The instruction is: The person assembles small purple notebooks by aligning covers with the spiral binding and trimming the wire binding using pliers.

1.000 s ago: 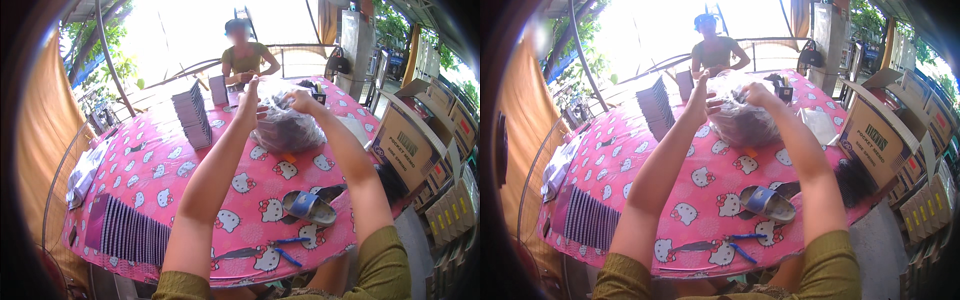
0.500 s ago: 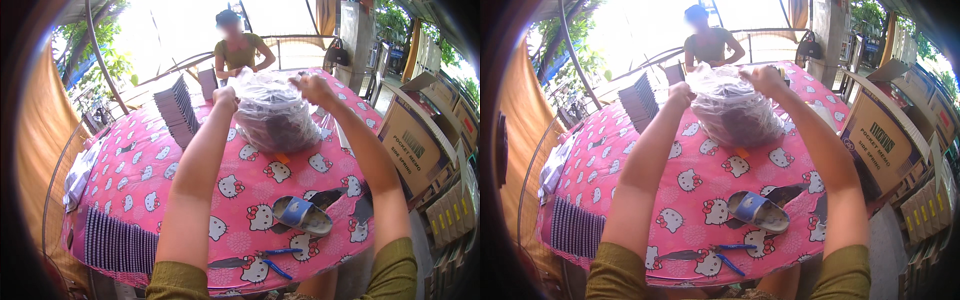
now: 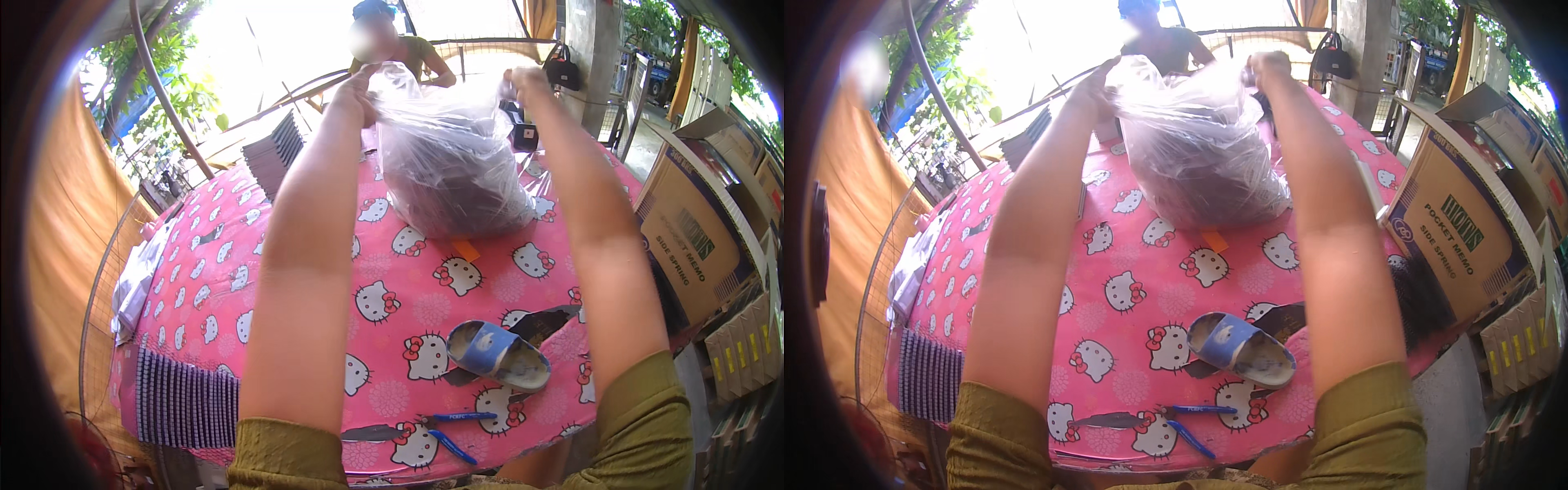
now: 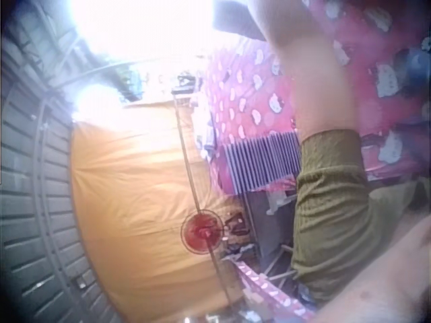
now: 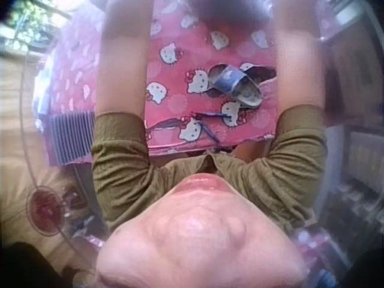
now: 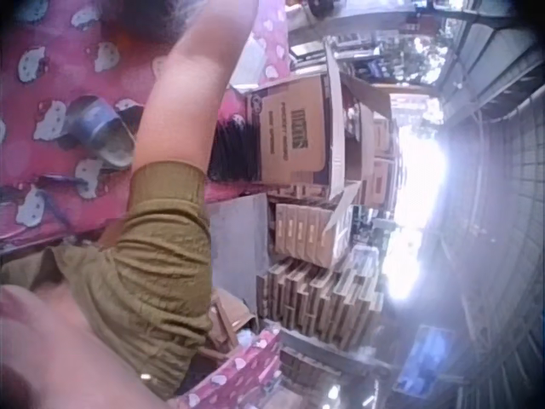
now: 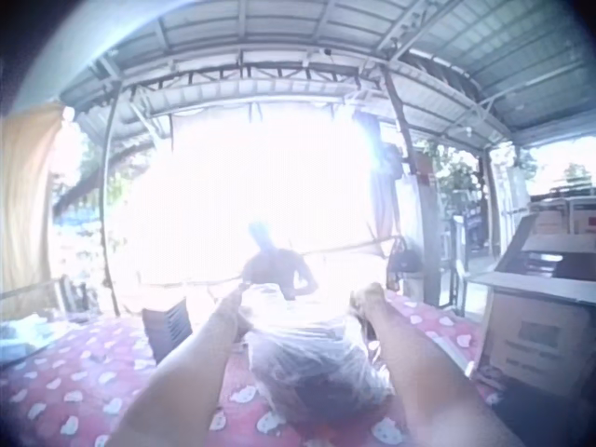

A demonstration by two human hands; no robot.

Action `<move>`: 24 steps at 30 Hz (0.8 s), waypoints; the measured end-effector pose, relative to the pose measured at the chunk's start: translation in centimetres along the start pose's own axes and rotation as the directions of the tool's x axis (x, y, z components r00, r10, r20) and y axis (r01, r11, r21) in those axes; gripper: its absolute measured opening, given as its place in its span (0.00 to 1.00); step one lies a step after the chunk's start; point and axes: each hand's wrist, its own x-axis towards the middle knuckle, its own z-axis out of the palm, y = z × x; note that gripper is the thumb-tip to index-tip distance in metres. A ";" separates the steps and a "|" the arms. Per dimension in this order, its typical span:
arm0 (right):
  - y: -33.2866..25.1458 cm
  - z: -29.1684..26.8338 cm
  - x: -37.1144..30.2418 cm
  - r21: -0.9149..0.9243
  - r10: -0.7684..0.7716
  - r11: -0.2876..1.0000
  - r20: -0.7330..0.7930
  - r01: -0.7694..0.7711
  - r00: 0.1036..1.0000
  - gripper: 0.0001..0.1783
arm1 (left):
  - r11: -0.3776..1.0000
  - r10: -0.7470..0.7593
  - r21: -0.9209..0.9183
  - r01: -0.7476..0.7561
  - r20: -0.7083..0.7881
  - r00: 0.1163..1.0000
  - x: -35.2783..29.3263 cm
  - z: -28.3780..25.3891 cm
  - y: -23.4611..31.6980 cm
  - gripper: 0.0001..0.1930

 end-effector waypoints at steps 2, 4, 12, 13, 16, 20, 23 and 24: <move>-3.4 1.1 -2.5 0.105 0.046 0.993 0.033 -0.050 0.998 0.08 | 0.981 0.028 0.180 -0.069 0.222 0.975 0.5 -2.7 1.9 0.42; -1.8 -0.8 -1.4 0.169 0.137 0.975 0.045 -0.142 0.990 0.10 | 0.960 -0.009 0.268 -0.077 0.307 0.952 1.3 -3.5 1.4 0.34; 2.1 -6.7 2.9 0.842 0.373 0.480 0.058 -0.246 0.926 0.12 | 0.992 0.009 -0.127 -0.016 -0.061 0.998 0.6 -4.7 -0.1 0.14; 3.4 -6.8 3.2 0.839 0.411 0.457 0.093 -0.294 0.907 0.11 | 0.948 -0.016 -0.319 -0.007 -0.068 0.998 1.5 -6.2 0.2 0.13; 6.7 -8.2 4.5 0.826 0.499 0.392 0.180 -0.406 0.847 0.06 | 0.662 -0.076 -0.749 0.011 -0.053 0.996 4.2 -9.8 0.9 0.12; 8.0 -14.9 6.4 0.660 0.533 0.409 0.388 -0.630 0.752 0.09 | 0.476 -0.009 -0.837 0.270 0.302 0.953 6.6 -12.7 -3.5 0.11; 8.3 -13.8 3.0 0.593 0.417 0.512 0.461 -0.622 0.783 0.12 | 0.601 -0.168 -0.707 0.371 0.342 0.925 7.2 -15.4 -0.9 0.09; 8.7 -12.1 0.7 0.608 0.362 0.542 0.454 -0.580 0.814 0.13 | 0.640 -0.274 -0.669 0.378 0.261 0.926 6.9 -16.3 0.0 0.10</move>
